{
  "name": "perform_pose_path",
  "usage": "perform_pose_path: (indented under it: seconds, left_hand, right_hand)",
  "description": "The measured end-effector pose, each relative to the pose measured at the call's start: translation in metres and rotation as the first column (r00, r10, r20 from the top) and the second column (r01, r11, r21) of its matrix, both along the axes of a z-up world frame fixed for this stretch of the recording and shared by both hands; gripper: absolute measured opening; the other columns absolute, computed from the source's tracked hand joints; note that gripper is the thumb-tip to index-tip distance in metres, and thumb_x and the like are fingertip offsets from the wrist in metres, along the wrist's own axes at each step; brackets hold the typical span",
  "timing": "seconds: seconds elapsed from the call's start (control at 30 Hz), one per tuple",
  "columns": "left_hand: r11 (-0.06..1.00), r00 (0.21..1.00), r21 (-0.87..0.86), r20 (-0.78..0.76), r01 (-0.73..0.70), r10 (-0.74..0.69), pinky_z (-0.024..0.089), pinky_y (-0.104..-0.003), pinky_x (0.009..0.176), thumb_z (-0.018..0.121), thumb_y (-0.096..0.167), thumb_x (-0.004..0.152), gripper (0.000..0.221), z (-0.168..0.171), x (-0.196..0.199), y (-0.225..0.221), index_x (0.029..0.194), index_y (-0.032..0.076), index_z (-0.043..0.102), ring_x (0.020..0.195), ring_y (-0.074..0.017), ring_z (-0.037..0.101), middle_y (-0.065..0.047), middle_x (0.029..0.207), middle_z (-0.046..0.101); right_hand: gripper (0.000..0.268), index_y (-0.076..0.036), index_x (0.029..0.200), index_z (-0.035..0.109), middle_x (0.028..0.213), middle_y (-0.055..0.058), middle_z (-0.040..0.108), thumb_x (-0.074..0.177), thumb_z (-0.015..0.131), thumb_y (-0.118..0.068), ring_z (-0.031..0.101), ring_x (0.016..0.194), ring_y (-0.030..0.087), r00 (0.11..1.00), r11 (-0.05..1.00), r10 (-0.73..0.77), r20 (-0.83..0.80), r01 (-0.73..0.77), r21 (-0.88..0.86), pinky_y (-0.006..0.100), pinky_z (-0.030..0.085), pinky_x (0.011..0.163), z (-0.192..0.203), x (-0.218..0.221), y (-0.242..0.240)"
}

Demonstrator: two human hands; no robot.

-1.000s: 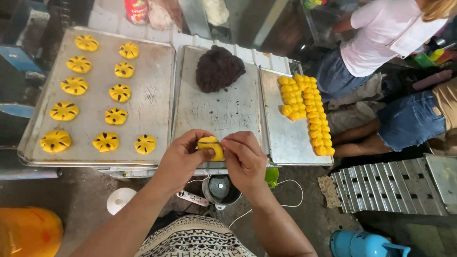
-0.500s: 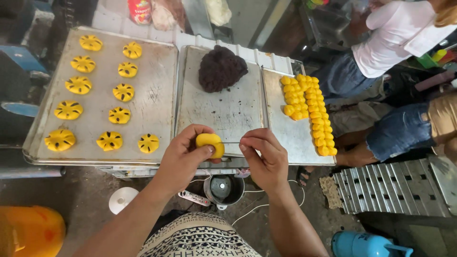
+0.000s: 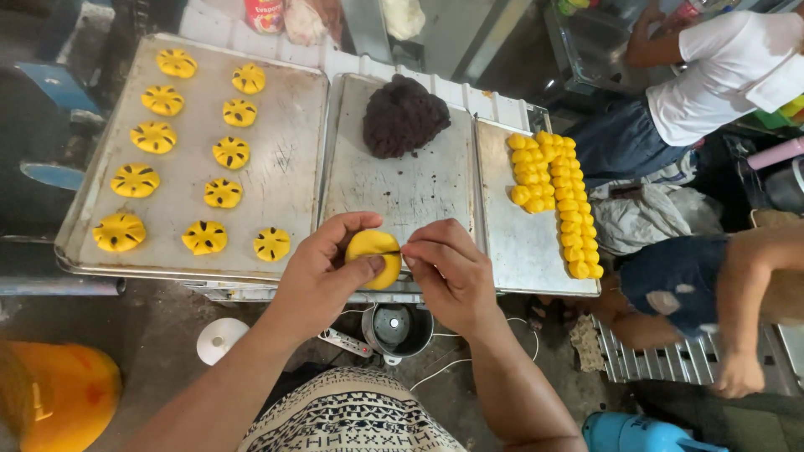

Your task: Prepare pastries by filling dough balls with bean paste and scoring the tops into a star pattern.

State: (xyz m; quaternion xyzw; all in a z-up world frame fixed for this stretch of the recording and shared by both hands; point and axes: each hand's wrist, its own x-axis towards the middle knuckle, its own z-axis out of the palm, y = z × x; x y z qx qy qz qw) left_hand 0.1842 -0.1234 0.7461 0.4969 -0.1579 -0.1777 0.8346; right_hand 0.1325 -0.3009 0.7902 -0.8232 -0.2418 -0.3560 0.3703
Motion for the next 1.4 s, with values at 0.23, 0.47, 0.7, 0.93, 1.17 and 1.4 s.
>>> perform_pose_path:
  seconds: [0.23,0.47,0.7,0.93,1.17,1.4]
  left_hand:
    - [0.998,0.998,-0.026,-0.011,0.059,-0.060,0.055,-0.030,0.075,0.077,-0.001,0.083,0.043,-0.015,0.001,-0.005,0.124,-0.003,0.065,0.086,-0.0167,0.063,-0.011,0.095,0.066]
    - [0.998,1.000,-0.058,-0.025,-0.001,0.000,0.053,-0.031,0.072,0.077,0.006,0.087,0.034,-0.012,0.003,-0.014,0.116,-0.004,0.063,0.084,-0.0172,0.060,-0.012,0.091,0.062]
    - [0.994,0.998,-0.106,-0.058,-0.009,0.003,0.052,-0.029,0.072,0.074,0.008,0.091,0.031,-0.014,0.002,-0.022,0.116,-0.004,0.059,0.084,-0.0177,0.060,-0.010,0.091,0.060]
    - [0.975,0.990,-0.216,-0.119,0.050,-0.077,0.054,-0.031,0.076,0.075,-0.005,0.083,0.042,-0.006,-0.007,-0.018,0.122,-0.004,0.060,0.086,-0.0192,0.065,-0.011,0.095,0.063]
    - [0.989,0.996,-0.138,-0.069,0.045,-0.055,0.052,-0.027,0.073,0.075,-0.005,0.084,0.034,-0.016,-0.002,-0.023,0.116,-0.004,0.065,0.084,-0.0161,0.063,-0.009,0.093,0.065]
    - [0.981,0.992,-0.190,-0.117,0.027,-0.050,0.050,-0.027,0.072,0.074,-0.001,0.089,0.029,-0.008,-0.011,-0.023,0.114,-0.002,0.060,0.084,-0.0162,0.061,-0.009,0.093,0.061]
  right_hand:
    - [0.009,0.002,0.092,0.074,0.087,0.014,0.070,0.090,0.070,0.010,0.066,0.074,0.030,0.997,0.999,-0.013,-0.073,0.016,0.032,0.038,0.057,0.068,-0.005,0.000,-0.002]
    - [0.004,0.007,0.093,0.072,0.087,0.020,0.069,0.089,0.071,0.010,0.066,0.074,0.033,0.999,0.993,-0.038,-0.033,0.042,0.115,0.043,0.057,0.069,-0.014,-0.004,-0.014]
    - [0.002,0.006,0.090,0.073,0.090,0.020,0.069,0.088,0.073,0.007,0.066,0.077,0.036,0.992,0.996,-0.081,0.092,0.084,-0.026,0.043,0.058,0.071,0.004,-0.005,0.005]
    - [0.005,0.007,0.089,0.072,0.087,0.020,0.068,0.088,0.070,0.011,0.066,0.073,0.035,0.990,0.993,-0.107,0.096,0.111,-0.042,0.043,0.058,0.068,0.009,-0.001,0.005]
    - [0.002,0.009,0.089,0.072,0.086,0.022,0.068,0.088,0.073,0.008,0.065,0.072,0.034,0.993,0.991,-0.110,0.049,0.106,0.085,0.044,0.056,0.067,0.004,-0.011,-0.007]
    - [0.002,0.007,0.090,0.072,0.088,0.022,0.068,0.090,0.071,0.007,0.065,0.073,0.038,0.987,0.994,-0.104,0.126,0.108,-0.026,0.044,0.058,0.068,0.016,-0.015,0.010]
